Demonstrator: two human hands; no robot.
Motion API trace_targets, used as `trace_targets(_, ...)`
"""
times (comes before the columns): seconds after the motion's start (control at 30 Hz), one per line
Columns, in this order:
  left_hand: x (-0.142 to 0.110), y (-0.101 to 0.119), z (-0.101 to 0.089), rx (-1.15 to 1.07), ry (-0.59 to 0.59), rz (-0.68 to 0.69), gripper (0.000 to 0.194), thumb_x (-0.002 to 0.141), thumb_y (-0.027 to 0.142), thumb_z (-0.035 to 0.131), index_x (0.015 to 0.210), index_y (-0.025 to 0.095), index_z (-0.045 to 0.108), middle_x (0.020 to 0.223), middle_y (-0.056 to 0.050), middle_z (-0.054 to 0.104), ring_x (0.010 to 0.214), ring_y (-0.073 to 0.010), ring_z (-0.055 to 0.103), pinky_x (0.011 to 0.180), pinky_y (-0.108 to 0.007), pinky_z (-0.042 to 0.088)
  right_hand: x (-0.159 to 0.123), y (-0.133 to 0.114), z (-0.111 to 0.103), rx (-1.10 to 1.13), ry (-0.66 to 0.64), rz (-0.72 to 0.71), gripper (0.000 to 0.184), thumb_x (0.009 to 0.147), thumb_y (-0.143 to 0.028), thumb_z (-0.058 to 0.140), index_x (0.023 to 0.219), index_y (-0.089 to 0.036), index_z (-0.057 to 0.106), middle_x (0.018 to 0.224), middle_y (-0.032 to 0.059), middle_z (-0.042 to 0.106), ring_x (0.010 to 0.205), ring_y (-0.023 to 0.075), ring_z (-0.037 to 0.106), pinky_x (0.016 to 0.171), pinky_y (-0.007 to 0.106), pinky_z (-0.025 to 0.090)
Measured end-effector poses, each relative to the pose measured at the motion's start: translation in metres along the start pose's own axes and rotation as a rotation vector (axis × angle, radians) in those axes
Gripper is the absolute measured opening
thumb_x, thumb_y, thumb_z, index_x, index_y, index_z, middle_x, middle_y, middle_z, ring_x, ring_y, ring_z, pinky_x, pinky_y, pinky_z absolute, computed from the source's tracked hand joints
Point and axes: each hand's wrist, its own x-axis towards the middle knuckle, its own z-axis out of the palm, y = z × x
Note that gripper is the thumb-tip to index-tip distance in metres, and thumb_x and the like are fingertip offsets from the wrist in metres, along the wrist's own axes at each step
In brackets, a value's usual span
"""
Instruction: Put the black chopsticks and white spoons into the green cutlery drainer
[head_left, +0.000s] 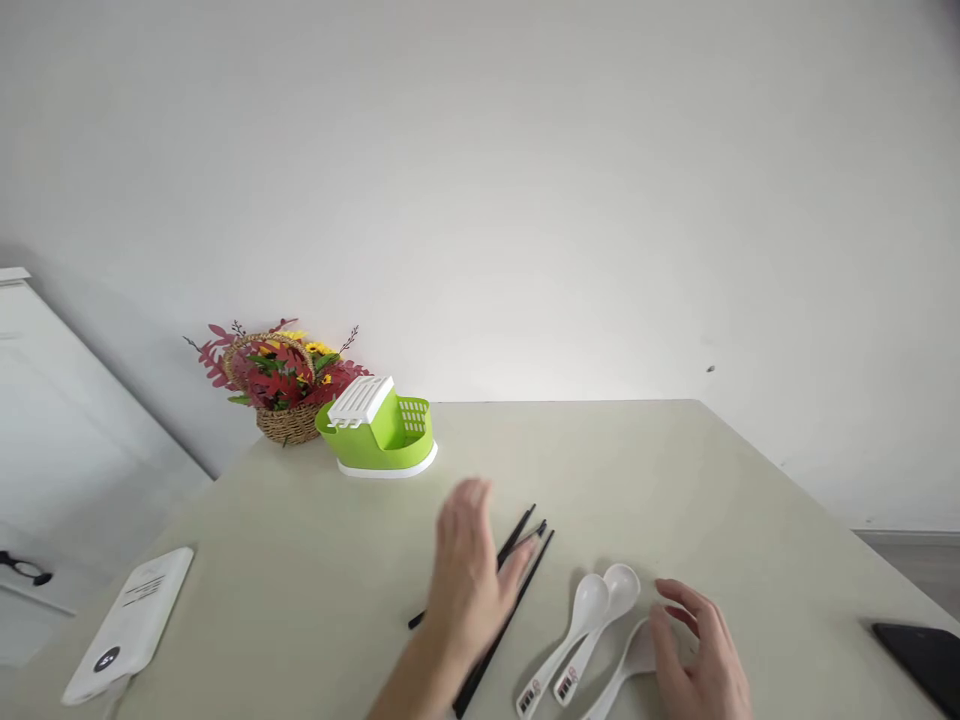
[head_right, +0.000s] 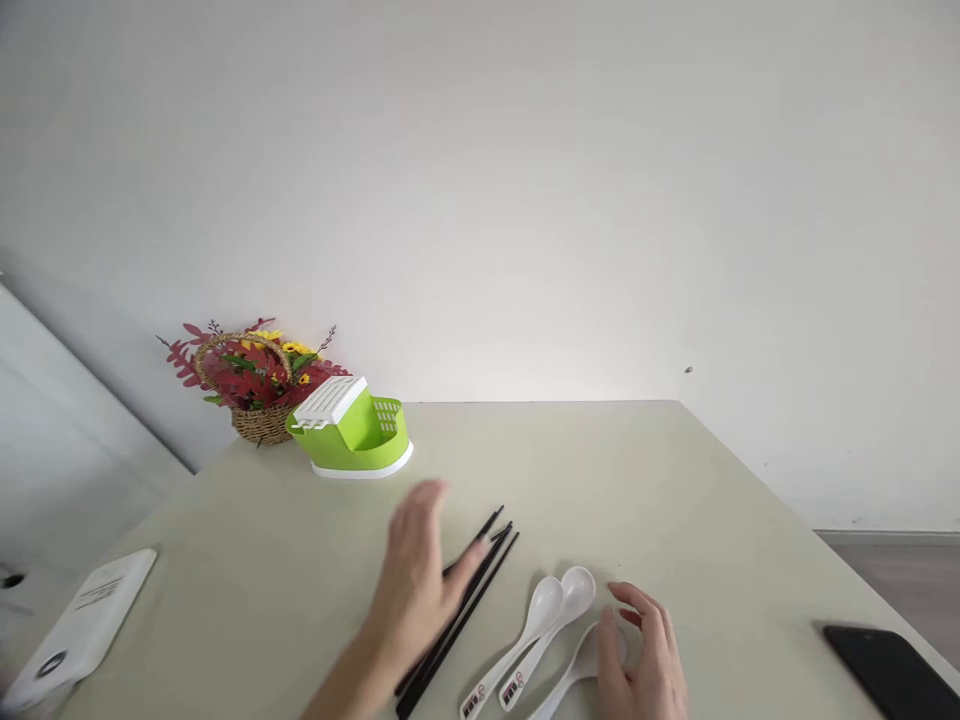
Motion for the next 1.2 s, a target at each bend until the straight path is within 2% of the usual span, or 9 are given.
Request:
trace_targets(0.1,0.051,-0.055,-0.022,0.114,0.187,-0.083,0.07,0.1,0.046,0.056,0.154,0.01,0.03,0.151,-0.026,0.048,0.147,-0.0395,0.038,0.119,-0.059,0.034,-0.002,-0.008,0.0,0.01,0.007,0.028,0.046,0.09,-0.064,0.049,0.114,-0.026,0.06,0.127,0.0084,0.065,0.108,0.0306,0.064,0.07,0.036,0.052)
trace_targets(0.2,0.079,-0.112,-0.031,0.235,0.265,-0.173,0.07,0.1,0.052,0.051,0.152,0.009,0.035,0.158,-0.027,0.04,0.152,-0.0431,0.028,0.121,-0.062,0.027,-0.002,-0.011,-0.001,0.017,0.005,0.049,0.048,0.09,-0.066,0.049,0.115,-0.026,0.059,0.128,0.009,0.064,0.11,0.0311,0.063,0.065,0.034,0.051)
trace_targets(0.33,0.085,-0.171,-0.028,0.326,0.217,-0.237,0.069,0.1,0.055,0.044,0.15,0.007,0.04,0.158,-0.028,0.041,0.151,-0.0466,0.028,0.119,-0.067,0.022,-0.002,-0.011,-0.001,0.019,0.008,0.056,0.051,0.089,-0.068,0.049,0.115,-0.026,0.059,0.129,0.0094,0.064,0.11,0.0312,0.063,0.062,0.033,0.051)
trace_targets(0.47,0.081,-0.192,-0.022,0.342,0.235,-0.203,0.066,0.1,0.052,0.045,0.148,0.006,0.044,0.152,-0.028,0.048,0.149,-0.0431,0.032,0.119,-0.06,0.028,-0.003,-0.012,-0.001,0.032,0.007,0.057,0.052,0.087,-0.069,0.049,0.114,-0.026,0.059,0.129,0.0104,0.065,0.109,0.0313,0.064,0.059,0.032,0.05)
trace_targets(0.57,0.083,-0.184,-0.019,0.347,0.268,-0.161,0.059,0.1,0.049,0.048,0.143,0.007,0.049,0.146,-0.026,0.053,0.145,-0.0416,0.039,0.118,-0.058,0.032,-0.003,-0.013,-0.001,0.019,0.012,0.059,0.051,0.087,-0.069,0.048,0.113,-0.026,0.059,0.129,0.0099,0.065,0.109,0.0311,0.064,0.057,0.031,0.05)
trace_targets(0.67,0.087,-0.163,-0.012,0.313,0.258,-0.117,0.054,0.101,0.044,0.05,0.14,0.008,0.053,0.142,-0.026,0.057,0.143,-0.0406,0.043,0.117,-0.058,0.034,-0.004,-0.014,-0.001,0.019,0.019,0.067,0.051,0.087,-0.069,0.049,0.113,-0.027,0.059,0.129,0.0097,0.065,0.109,0.0315,0.064,0.056,0.032,0.05)
trace_targets(0.9,0.1,-0.074,0.027,0.137,0.189,-0.005,0.046,0.103,0.036,0.048,0.143,0.014,0.053,0.149,-0.018,0.055,0.152,-0.0364,0.033,0.124,-0.06,0.03,-0.004,-0.011,0.001,0.044,0.004,0.07,0.052,0.086,-0.071,0.05,0.112,-0.027,0.059,0.127,0.0096,0.066,0.109,0.0315,0.064,0.06,0.034,0.052)
trace_targets(1.07,0.115,-0.012,0.054,0.079,0.096,0.036,0.048,0.103,0.039,0.047,0.145,0.016,0.053,0.152,-0.015,0.054,0.149,-0.0367,0.037,0.121,-0.058,0.037,-0.001,-0.004,0.003,0.069,0.002,0.084,0.051,0.086,-0.07,0.051,0.111,-0.026,0.061,0.126,0.0094,0.066,0.106,0.0306,0.065,0.064,0.034,0.052)
trace_targets(1.2,0.124,0.023,0.065,0.048,0.071,0.059,0.046,0.103,0.039,0.046,0.144,0.02,0.055,0.15,-0.013,0.055,0.145,-0.0374,0.041,0.116,-0.057,0.043,0.003,0.007,0.006,0.057,-0.012,0.031,0.048,0.087,-0.067,0.053,0.111,-0.026,0.06,0.122,0.0076,0.067,0.101,0.0284,0.066,0.071,0.036,0.051)
